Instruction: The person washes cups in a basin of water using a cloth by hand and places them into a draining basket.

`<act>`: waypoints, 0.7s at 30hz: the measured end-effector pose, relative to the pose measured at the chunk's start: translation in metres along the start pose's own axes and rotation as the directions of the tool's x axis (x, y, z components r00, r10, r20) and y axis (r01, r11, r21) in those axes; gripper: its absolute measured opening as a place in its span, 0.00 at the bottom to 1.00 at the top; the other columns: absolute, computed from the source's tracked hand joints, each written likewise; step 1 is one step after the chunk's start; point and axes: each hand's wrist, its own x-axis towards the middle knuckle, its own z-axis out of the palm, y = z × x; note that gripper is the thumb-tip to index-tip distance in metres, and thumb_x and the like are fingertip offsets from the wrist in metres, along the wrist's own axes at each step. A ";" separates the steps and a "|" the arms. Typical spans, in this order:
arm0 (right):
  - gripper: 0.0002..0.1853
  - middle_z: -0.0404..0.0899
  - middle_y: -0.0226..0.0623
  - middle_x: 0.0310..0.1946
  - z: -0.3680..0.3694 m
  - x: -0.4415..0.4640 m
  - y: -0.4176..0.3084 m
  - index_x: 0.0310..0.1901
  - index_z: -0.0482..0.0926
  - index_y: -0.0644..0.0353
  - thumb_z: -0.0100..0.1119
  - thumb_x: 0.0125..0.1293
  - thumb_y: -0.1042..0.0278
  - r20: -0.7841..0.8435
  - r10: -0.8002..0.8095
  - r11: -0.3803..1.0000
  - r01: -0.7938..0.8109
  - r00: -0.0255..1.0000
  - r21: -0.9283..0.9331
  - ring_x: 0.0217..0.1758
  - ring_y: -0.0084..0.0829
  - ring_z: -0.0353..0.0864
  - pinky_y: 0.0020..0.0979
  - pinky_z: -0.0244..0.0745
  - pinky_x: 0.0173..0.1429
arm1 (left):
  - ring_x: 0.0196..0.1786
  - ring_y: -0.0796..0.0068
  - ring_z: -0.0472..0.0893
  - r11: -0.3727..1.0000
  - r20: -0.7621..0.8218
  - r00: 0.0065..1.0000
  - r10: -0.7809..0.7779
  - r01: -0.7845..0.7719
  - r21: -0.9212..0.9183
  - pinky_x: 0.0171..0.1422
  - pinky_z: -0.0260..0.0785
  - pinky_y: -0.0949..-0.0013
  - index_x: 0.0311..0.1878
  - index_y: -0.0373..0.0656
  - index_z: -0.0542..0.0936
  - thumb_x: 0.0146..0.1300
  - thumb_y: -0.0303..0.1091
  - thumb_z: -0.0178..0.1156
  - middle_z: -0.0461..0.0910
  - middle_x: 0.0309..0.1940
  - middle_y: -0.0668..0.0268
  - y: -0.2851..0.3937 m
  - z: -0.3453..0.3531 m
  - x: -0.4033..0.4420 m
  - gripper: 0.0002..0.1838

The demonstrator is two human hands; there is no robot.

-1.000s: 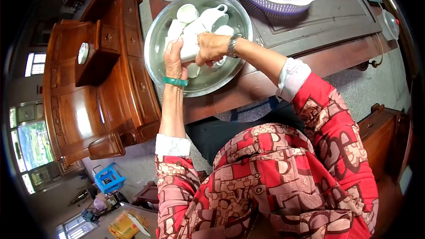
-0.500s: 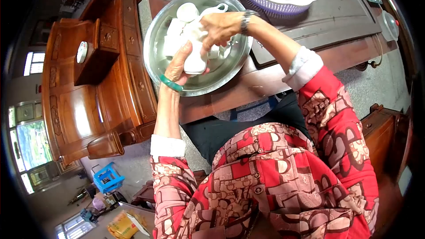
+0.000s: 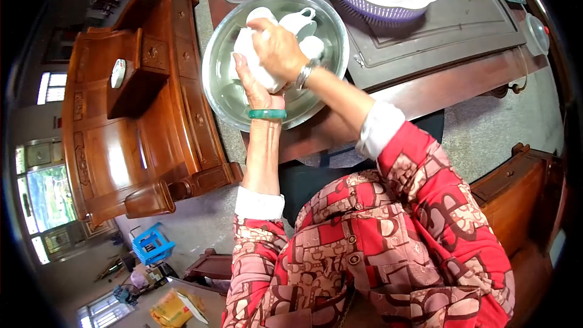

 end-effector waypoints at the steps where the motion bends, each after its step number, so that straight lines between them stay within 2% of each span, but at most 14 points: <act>1: 0.16 0.78 0.51 0.33 -0.003 0.012 0.010 0.42 0.76 0.63 0.45 0.60 0.62 0.047 0.058 0.997 -0.056 0.997 -0.044 0.38 0.44 0.80 0.40 0.74 0.41 | 0.50 0.68 0.75 0.998 0.027 1.000 0.011 -0.013 0.058 0.47 0.73 0.62 0.58 0.45 0.66 0.55 0.67 0.48 0.72 0.51 0.65 0.005 0.004 -0.008 0.38; 2: 0.16 0.78 0.47 0.32 -0.010 0.013 0.022 0.42 0.76 0.63 0.45 0.60 0.62 0.332 0.247 0.968 -0.245 0.911 -0.047 0.33 0.38 0.80 0.37 0.74 0.36 | 0.49 0.69 0.76 0.995 0.120 0.992 0.025 -0.036 0.088 0.45 0.74 0.63 0.57 0.44 0.67 0.55 0.67 0.49 0.73 0.49 0.65 0.009 0.002 -0.004 0.38; 3: 0.16 0.78 0.43 0.30 -0.023 0.014 0.013 0.41 0.77 0.63 0.45 0.60 0.61 0.583 0.395 0.904 -0.413 0.710 -0.108 0.29 0.33 0.79 0.34 0.75 0.31 | 0.48 0.70 0.77 0.992 0.213 0.976 0.039 -0.064 0.111 0.42 0.75 0.64 0.55 0.42 0.68 0.55 0.66 0.50 0.75 0.46 0.65 0.014 0.003 -0.002 0.37; 5: 0.17 0.77 0.36 0.28 -0.017 -0.002 0.008 0.42 0.78 0.62 0.45 0.60 0.61 0.334 0.461 0.778 -0.556 0.822 0.293 0.22 0.25 0.74 0.28 0.71 0.24 | 0.49 0.68 0.76 0.986 0.146 0.984 0.105 -0.122 0.114 0.48 0.73 0.63 0.55 0.41 0.68 0.57 0.65 0.47 0.75 0.47 0.63 0.015 0.009 0.002 0.36; 6: 0.17 0.76 0.36 0.26 -0.013 -0.004 0.006 0.46 0.77 0.60 0.45 0.59 0.63 0.226 0.419 0.816 -0.473 0.880 0.332 0.22 0.24 0.71 0.27 0.71 0.27 | 0.51 0.66 0.76 0.975 0.081 0.984 0.160 -0.171 0.139 0.53 0.71 0.62 0.55 0.39 0.68 0.60 0.63 0.45 0.75 0.49 0.61 0.017 0.012 0.004 0.35; 7: 0.17 0.76 0.36 0.26 -0.012 -0.007 0.006 0.46 0.77 0.60 0.45 0.59 0.63 0.225 0.421 0.811 -0.476 0.879 0.340 0.22 0.24 0.71 0.27 0.71 0.27 | 0.51 0.66 0.76 0.974 0.082 0.984 0.158 -0.168 0.148 0.53 0.71 0.62 0.55 0.39 0.68 0.60 0.63 0.45 0.75 0.49 0.61 0.018 0.011 0.006 0.35; 9: 0.18 0.79 0.48 0.34 -0.013 -0.017 -0.003 0.48 0.76 0.59 0.43 0.60 0.64 0.024 0.175 0.966 -0.177 0.984 0.189 0.42 0.46 0.77 0.39 0.71 0.47 | 0.51 0.65 0.76 0.942 0.025 0.963 0.267 -0.267 0.203 0.56 0.69 0.62 0.55 0.39 0.68 0.60 0.63 0.44 0.75 0.48 0.60 0.018 0.009 0.016 0.35; 10: 0.21 0.76 0.47 0.37 -0.010 -0.019 -0.007 0.56 0.69 0.59 0.42 0.60 0.70 -0.027 -0.037 0.992 0.040 0.999 0.118 0.38 0.37 0.76 0.33 0.72 0.45 | 0.53 0.65 0.74 0.956 0.000 0.972 0.233 -0.229 0.185 0.59 0.67 0.61 0.57 0.41 0.66 0.62 0.62 0.43 0.73 0.51 0.61 0.016 -0.002 0.028 0.34; 11: 0.23 0.73 0.52 0.48 -0.009 -0.028 -0.011 0.60 0.65 0.58 0.41 0.61 0.71 0.031 -0.060 0.996 0.058 0.998 0.065 0.43 0.45 0.75 0.38 0.70 0.50 | 0.53 0.65 0.74 0.956 0.004 0.972 0.234 -0.230 0.181 0.59 0.67 0.61 0.57 0.41 0.66 0.62 0.62 0.43 0.73 0.51 0.61 0.013 -0.014 0.035 0.34; 13: 0.25 0.67 0.53 0.55 0.000 -0.037 -0.029 0.63 0.60 0.55 0.40 0.62 0.69 0.011 -0.224 0.972 0.224 0.975 -0.071 0.46 0.47 0.73 0.40 0.70 0.53 | 0.49 0.70 0.75 0.940 0.092 0.962 0.256 -0.270 0.206 0.52 0.70 0.66 0.53 0.41 0.69 0.64 0.54 0.47 0.74 0.46 0.63 0.011 -0.025 0.040 0.26; 17: 0.27 0.62 0.53 0.59 0.003 -0.009 -0.015 0.64 0.57 0.57 0.43 0.63 0.62 0.061 -0.103 0.987 0.110 0.993 -0.119 0.50 0.50 0.71 0.40 0.69 0.54 | 0.56 0.66 0.71 0.968 0.071 0.989 0.127 -0.139 0.208 0.58 0.68 0.62 0.60 0.49 0.63 0.64 0.60 0.41 0.69 0.56 0.63 0.009 -0.022 0.026 0.30; 18: 0.28 0.62 0.54 0.58 0.006 0.005 0.006 0.64 0.56 0.59 0.44 0.62 0.60 0.209 -0.039 0.988 0.070 0.977 -0.141 0.50 0.48 0.71 0.39 0.69 0.53 | 0.54 0.66 0.73 0.975 0.014 0.990 0.140 -0.141 0.171 0.56 0.69 0.63 0.59 0.46 0.65 0.62 0.60 0.44 0.71 0.53 0.63 0.013 -0.001 0.011 0.31; 20: 0.30 0.63 0.55 0.57 0.007 0.009 0.022 0.64 0.55 0.60 0.46 0.62 0.58 0.351 0.026 0.985 0.036 0.936 -0.168 0.51 0.47 0.71 0.39 0.69 0.53 | 0.54 0.66 0.74 0.967 0.050 0.988 0.149 -0.156 0.203 0.55 0.69 0.63 0.58 0.45 0.66 0.60 0.61 0.45 0.72 0.52 0.62 0.016 -0.001 0.007 0.32; 21: 0.30 0.66 0.61 0.53 0.005 0.006 0.023 0.62 0.57 0.63 0.47 0.60 0.56 0.266 0.270 0.936 -0.317 0.925 0.151 0.45 0.51 0.74 0.41 0.70 0.49 | 0.53 0.66 0.74 0.957 0.085 0.984 0.155 -0.171 0.234 0.55 0.70 0.63 0.57 0.43 0.67 0.59 0.61 0.47 0.73 0.50 0.62 0.018 -0.001 0.007 0.33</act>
